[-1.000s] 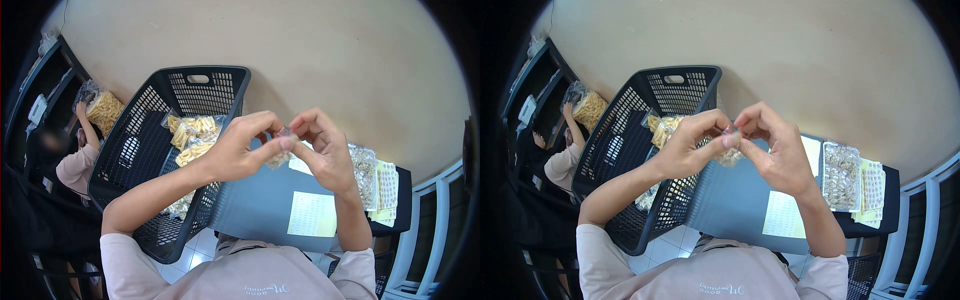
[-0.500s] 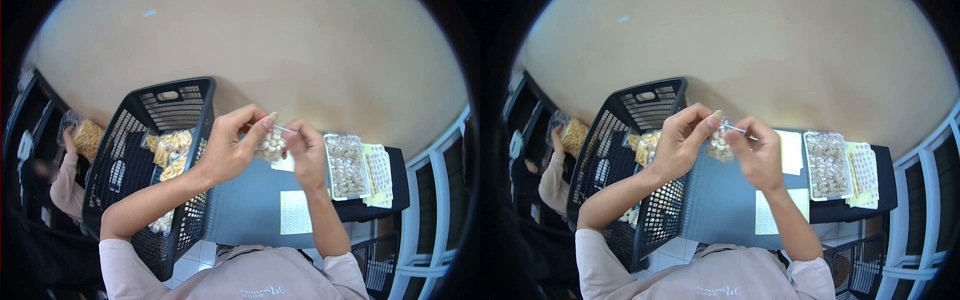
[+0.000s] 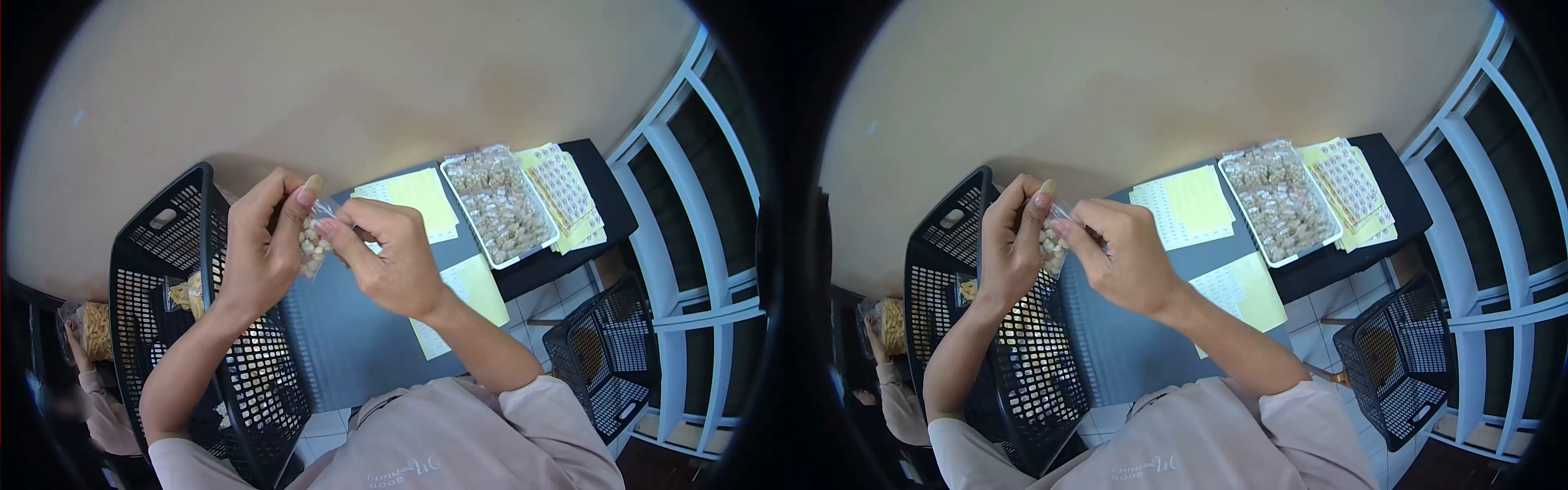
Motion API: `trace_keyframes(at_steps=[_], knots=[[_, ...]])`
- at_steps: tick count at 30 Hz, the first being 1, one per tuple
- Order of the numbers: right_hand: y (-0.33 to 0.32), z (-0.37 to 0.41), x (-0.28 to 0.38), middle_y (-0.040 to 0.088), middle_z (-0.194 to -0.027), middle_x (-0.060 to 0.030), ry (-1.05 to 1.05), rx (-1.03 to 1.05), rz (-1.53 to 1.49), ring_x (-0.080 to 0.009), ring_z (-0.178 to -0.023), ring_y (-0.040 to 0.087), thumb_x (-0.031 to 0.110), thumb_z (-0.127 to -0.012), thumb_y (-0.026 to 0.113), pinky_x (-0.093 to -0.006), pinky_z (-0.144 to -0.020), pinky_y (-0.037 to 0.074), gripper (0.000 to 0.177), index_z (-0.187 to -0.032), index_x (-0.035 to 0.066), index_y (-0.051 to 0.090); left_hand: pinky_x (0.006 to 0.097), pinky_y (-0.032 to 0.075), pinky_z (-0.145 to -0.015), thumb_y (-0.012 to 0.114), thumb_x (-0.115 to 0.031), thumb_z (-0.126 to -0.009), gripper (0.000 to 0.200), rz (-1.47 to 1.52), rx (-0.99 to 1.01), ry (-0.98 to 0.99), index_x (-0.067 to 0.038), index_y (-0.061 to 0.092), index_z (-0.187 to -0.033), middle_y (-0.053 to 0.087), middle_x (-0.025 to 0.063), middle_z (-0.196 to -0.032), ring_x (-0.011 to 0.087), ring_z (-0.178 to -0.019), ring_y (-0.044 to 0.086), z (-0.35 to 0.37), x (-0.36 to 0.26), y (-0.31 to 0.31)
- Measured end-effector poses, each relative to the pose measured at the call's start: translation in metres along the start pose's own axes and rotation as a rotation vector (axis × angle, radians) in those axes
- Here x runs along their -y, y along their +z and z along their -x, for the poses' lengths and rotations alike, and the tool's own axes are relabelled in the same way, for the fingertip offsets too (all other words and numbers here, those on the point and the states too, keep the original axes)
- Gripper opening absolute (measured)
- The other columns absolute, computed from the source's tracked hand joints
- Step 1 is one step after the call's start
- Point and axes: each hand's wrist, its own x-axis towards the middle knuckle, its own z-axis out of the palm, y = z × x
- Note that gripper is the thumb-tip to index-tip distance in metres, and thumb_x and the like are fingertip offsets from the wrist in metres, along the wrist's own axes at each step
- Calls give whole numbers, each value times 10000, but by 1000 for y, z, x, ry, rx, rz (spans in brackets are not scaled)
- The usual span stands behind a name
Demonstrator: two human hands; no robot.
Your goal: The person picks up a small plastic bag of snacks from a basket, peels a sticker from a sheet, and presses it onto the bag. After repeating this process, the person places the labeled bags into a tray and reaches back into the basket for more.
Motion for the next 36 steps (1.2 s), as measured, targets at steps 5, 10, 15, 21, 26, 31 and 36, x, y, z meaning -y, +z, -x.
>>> trace_keyframes(at_steps=[5,10,15,21,26,31,36], knots=[[-45,27,-10,542,-583,-124,172,109,107,-183,-490,486,79,-865,637,-306,-485,389,165,-743,-26,596,235,305,-484,531,-141,-976,242,59,-57,21,2,528,-780,474,-16,-608,45,-548,384,-14,15,4],[-132,94,-75,590,-574,-110,557,-67,584,-187,-465,518,74,-856,639,-296,-465,405,139,-770,-36,640,222,282,-471,513,-150,-986,251,18,-55,49,-7,530,-780,464,-42,-615,25,-552,375,-13,33,-1],[-147,181,-140,613,-825,-140,478,-157,841,-281,-732,576,126,-774,739,-357,-668,467,230,-932,-16,653,244,279,-464,560,-107,-946,228,-73,34,112,16,531,-757,437,13,-581,63,-525,364,-9,22,7],[-159,219,-133,559,-1044,-151,582,-183,1063,-321,-915,537,158,-671,827,-407,-809,461,489,-1089,-1,627,215,241,-499,517,-185,-990,275,-113,91,93,-20,506,-771,413,-51,-621,24,-576,322,-9,31,0],[-165,235,-138,603,-954,-154,616,-420,944,-258,-768,613,118,-708,798,-348,-658,495,378,-1021,-23,642,206,232,-502,510,-192,-996,277,-35,109,58,-29,506,-772,398,-66,-634,16,-577,310,-5,27,0],[-168,245,-151,656,-808,-101,705,-472,792,-171,-698,632,89,-751,764,-290,-622,494,201,-881,-37,676,231,231,-473,543,-148,-964,272,-33,96,86,4,512,-741,417,-27,-588,36,-541,322,-4,26,0],[-165,244,-149,672,-784,-113,728,-578,732,-162,-693,645,90,-764,752,-276,-647,511,199,-893,-46,682,231,230,-470,550,-150,-962,271,-18,101,73,5,517,-742,424,-25,-586,38,-538,325,-3,26,0]])
